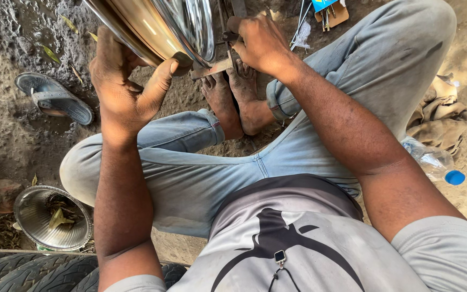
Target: The person sits on the ground and uses a spoke wrench to tighten the nipples on a bicycle wheel mounted in a truing stand. They rotate the wheel periodically to access different spokes and continue adjusting the tension.
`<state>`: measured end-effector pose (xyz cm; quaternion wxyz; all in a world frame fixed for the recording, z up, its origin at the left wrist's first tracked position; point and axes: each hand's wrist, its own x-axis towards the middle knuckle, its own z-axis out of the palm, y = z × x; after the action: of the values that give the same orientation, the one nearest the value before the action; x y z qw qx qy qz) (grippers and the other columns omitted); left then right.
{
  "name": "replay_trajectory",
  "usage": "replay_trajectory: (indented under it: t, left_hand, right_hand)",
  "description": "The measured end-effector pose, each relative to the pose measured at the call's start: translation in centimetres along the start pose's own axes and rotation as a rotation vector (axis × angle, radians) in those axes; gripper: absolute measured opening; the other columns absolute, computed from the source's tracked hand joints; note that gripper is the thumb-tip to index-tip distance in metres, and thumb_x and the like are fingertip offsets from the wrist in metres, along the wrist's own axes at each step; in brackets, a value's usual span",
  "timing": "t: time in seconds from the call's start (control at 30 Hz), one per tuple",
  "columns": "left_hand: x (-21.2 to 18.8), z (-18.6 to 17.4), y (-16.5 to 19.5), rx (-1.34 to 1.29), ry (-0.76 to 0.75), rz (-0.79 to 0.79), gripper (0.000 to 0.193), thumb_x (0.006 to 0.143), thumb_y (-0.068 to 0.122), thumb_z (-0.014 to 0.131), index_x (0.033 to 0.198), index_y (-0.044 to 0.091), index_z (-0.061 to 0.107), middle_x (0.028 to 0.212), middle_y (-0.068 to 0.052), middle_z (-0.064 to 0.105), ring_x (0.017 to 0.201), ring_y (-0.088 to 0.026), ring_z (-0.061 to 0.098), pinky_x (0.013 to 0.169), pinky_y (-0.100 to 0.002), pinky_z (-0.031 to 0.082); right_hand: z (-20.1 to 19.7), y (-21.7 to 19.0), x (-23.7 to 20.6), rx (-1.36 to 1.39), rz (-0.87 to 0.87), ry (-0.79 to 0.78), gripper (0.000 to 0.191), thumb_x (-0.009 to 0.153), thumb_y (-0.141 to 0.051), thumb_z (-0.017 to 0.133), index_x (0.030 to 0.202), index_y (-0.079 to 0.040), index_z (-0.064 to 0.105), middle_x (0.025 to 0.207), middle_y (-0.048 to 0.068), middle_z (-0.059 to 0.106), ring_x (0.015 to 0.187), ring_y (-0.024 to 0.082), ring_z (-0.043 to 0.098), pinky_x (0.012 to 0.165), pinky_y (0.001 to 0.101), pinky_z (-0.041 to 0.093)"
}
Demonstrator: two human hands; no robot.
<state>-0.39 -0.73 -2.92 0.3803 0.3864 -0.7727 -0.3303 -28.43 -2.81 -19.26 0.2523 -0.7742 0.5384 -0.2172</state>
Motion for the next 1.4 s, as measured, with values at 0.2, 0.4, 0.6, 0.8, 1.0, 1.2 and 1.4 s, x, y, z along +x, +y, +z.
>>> replay_trajectory:
  t: [0.2,0.4,0.6,0.8,1.0,1.2,1.4]
  left_hand:
    - [-0.2,0.0,0.1,-0.030,-0.004,-0.029,0.057,0.109,0.010,0.083,0.143,-0.009,0.042,0.114,-0.015,0.072,0.104,-0.019,0.077,0.093,-0.029,0.065]
    - [-0.1,0.2,-0.2,-0.010,-0.005,0.001,0.057,0.110,0.014,0.083,0.144,-0.008,0.043,0.113,-0.013,0.071,0.101,-0.016,0.076,0.089,-0.026,0.066]
    - [0.7,-0.5,0.4,-0.290,0.091,-0.131,0.033,0.116,0.012,0.075,0.138,-0.005,0.056,0.114,-0.013,0.072,0.096,-0.017,0.069,0.086,-0.028,0.056]
    - [0.6,-0.9,0.7,-0.058,-0.143,-0.007,0.016,0.107,0.012,0.076,0.118,0.003,0.068,0.106,-0.009,0.075,0.090,-0.018,0.074,0.080,-0.031,0.057]
    - [-0.7,1.2,-1.4,0.183,-0.282,-0.049,0.015,0.102,0.014,0.078,0.112,0.004,0.075,0.103,-0.015,0.075,0.093,-0.034,0.074,0.079,-0.042,0.056]
    - [-0.5,2.5,-2.2,0.295,-0.364,-0.145,0.016,0.098,0.015,0.078,0.107,0.003,0.074,0.098,-0.018,0.073,0.092,-0.041,0.069,0.074,-0.047,0.051]
    - [-0.6,3.2,-3.0,0.310,-0.422,-0.161,0.013,0.100,0.016,0.073,0.109,0.006,0.074,0.099,-0.015,0.074,0.086,-0.036,0.071,0.073,-0.045,0.053]
  right_hand:
    - [0.0,-0.2,0.0,-0.011,0.030,-0.024,0.032,0.088,-0.006,0.078,0.119,0.001,0.072,0.069,0.017,0.070,0.066,0.029,0.073,0.062,0.0413,0.058]
    - [0.2,-0.1,0.0,-0.015,0.072,-0.066,0.031,0.090,-0.007,0.077,0.119,0.000,0.072,0.067,0.016,0.070,0.064,0.026,0.073,0.060,0.0400,0.058]
    - [0.7,0.3,-0.2,-0.021,0.090,-0.056,0.033,0.089,-0.008,0.077,0.121,0.001,0.072,0.069,0.015,0.071,0.064,0.024,0.073,0.061,0.0388,0.059]
    - [0.4,0.2,-0.1,-0.022,-0.020,0.015,0.033,0.087,-0.008,0.079,0.119,0.001,0.072,0.075,0.016,0.073,0.073,0.029,0.075,0.070,0.0413,0.060]
    - [0.5,0.0,0.0,-0.048,-0.006,-0.010,0.029,0.088,-0.008,0.079,0.115,0.001,0.073,0.082,0.019,0.074,0.076,0.031,0.076,0.068,0.0418,0.060]
    - [0.9,0.5,-0.1,-0.046,-0.001,-0.007,0.018,0.090,-0.010,0.079,0.104,0.001,0.075,0.078,0.018,0.073,0.073,0.032,0.075,0.067,0.0426,0.059]
    - [1.9,1.7,-0.3,-0.069,0.021,-0.026,0.016,0.092,-0.009,0.076,0.102,0.004,0.074,0.079,0.018,0.073,0.075,0.030,0.075,0.068,0.0397,0.061]
